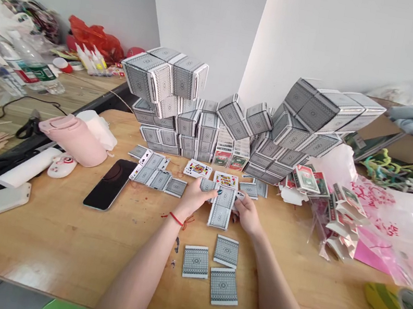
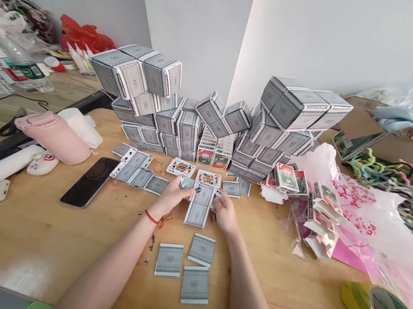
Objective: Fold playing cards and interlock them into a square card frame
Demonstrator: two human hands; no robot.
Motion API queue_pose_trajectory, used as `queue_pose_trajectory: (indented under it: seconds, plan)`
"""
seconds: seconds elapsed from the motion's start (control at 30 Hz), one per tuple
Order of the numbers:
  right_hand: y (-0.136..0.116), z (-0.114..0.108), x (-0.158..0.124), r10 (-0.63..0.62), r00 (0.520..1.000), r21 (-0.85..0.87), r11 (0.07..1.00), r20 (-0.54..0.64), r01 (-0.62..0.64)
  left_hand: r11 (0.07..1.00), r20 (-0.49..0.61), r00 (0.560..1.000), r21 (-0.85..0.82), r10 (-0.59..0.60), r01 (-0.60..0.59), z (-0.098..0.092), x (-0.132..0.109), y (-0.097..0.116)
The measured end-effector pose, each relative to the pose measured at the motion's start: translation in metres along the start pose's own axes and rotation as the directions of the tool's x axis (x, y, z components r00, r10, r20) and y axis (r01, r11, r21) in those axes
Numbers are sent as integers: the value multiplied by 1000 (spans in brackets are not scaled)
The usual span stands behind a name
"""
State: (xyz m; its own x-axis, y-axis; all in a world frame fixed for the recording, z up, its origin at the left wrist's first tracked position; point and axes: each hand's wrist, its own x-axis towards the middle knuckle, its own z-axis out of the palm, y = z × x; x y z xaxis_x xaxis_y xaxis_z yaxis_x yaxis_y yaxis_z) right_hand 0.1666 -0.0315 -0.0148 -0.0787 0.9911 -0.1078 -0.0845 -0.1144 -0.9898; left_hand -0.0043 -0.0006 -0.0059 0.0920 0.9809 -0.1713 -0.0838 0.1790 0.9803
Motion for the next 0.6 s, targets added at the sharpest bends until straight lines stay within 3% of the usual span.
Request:
queue_pose_trajectory:
  seconds: [0.2, 0.37, 0.6]
  plan:
    - [-5, -5, -3, -21, 1000, 20, 1000, -17, 21, 999, 20, 999, 35, 33, -34, 1, 2, -7]
    - [-3, -4, 0, -83, 990, -82, 994, -118, 74, 995, -26, 996, 56, 84, -83, 0, 2, -5]
    - [-3, -2, -1, -101, 984, -169, 983, -147, 75, 994, -33, 996, 78, 77, -74, -1, 0, -9]
